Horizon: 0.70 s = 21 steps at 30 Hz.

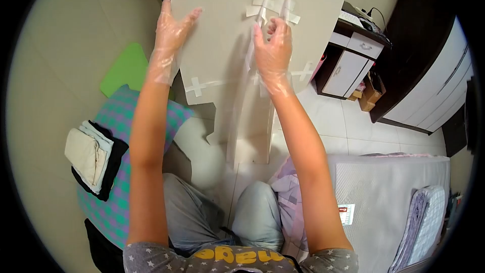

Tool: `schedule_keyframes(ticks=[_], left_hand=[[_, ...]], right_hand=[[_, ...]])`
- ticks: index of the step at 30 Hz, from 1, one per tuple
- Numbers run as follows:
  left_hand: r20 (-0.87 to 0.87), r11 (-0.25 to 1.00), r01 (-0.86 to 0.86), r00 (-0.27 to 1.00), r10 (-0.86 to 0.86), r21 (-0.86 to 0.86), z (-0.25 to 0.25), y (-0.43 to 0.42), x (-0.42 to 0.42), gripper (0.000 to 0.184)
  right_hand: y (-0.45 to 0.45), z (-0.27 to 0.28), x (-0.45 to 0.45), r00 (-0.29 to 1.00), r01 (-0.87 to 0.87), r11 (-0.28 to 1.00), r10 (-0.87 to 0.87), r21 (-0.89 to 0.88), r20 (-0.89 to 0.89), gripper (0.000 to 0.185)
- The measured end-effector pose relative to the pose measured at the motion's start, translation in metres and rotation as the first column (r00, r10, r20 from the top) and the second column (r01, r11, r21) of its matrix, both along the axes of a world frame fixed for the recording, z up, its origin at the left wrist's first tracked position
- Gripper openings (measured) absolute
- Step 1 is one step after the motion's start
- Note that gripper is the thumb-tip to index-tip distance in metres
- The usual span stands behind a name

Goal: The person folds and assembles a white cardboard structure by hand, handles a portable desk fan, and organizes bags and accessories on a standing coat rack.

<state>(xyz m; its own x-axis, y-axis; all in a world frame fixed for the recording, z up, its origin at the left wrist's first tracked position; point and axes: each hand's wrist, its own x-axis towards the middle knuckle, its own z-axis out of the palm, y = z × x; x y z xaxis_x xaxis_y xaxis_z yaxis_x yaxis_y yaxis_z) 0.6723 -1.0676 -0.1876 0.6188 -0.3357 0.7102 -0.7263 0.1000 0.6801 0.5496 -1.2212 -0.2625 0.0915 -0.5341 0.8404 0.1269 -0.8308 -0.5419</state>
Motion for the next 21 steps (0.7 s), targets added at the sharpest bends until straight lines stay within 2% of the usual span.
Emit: schedule_keyframes(ticks=[1,2,3,4,5,6,7,9,13,15,19,21], left_hand=[[-0.165,0.997,0.077,0.984,-0.071,0.027,0.006,-0.001,0.001,0.066],[-0.162,0.997,0.075,0.984,-0.07,0.024,0.006,-0.002,0.007,0.066],[-0.256,0.98,0.201,0.947,-0.195,-0.005,0.003,-0.002,0.016,0.065],[-0.343,0.946,0.321,0.885,-0.316,-0.045,0.001,-0.001,0.02,0.064],[-0.335,0.946,0.321,0.887,-0.317,-0.047,-0.001,0.0,0.024,0.064],[-0.314,0.942,0.329,0.89,-0.33,-0.056,-0.001,0.002,0.023,0.056],[-0.294,0.939,0.338,0.893,-0.342,-0.065,-0.001,0.003,0.023,0.049],[-0.273,0.93,0.364,0.891,-0.364,-0.051,-0.001,0.008,0.024,0.049],[-0.261,0.911,0.411,0.877,-0.403,-0.024,-0.004,0.012,0.034,0.053],[-0.254,0.906,0.421,0.874,-0.415,-0.033,-0.006,0.013,0.038,0.055],[-0.246,0.892,0.447,0.86,-0.447,-0.059,-0.009,0.014,0.041,0.058],[-0.255,0.895,0.441,0.86,-0.443,-0.068,-0.009,0.014,0.039,0.058]], right_hand=[[-0.002,0.009,0.002,1.0,-0.002,1.0,0.002,-0.004,0.001,0.031],[-0.003,0.017,0.005,0.994,0.009,0.995,0.001,0.095,-0.107,0.033],[-0.003,0.025,0.005,0.977,0.031,0.981,0.011,0.192,-0.213,0.036],[-0.001,0.031,0.002,0.978,0.029,0.982,0.012,0.189,-0.208,0.036],[0.001,0.039,-0.002,0.952,0.076,0.973,-0.006,0.22,-0.305,0.039],[0.001,0.046,-0.006,0.917,0.128,0.961,-0.021,0.244,-0.398,0.044],[0.0,0.052,-0.009,0.92,0.128,0.962,-0.024,0.241,-0.392,0.044],[-0.001,0.058,-0.013,0.878,0.137,0.942,0.029,0.308,-0.479,0.048],[-0.004,0.058,-0.011,0.888,0.064,0.925,0.118,0.374,-0.445,0.048],[-0.006,0.053,-0.005,0.897,0.064,0.951,0.077,0.301,-0.434,0.049],[-0.004,0.044,-0.001,0.923,0.049,0.96,0.062,0.275,-0.38,0.051],[-0.003,0.04,0.001,0.917,0.115,0.976,-0.033,0.185,-0.397,0.044]])
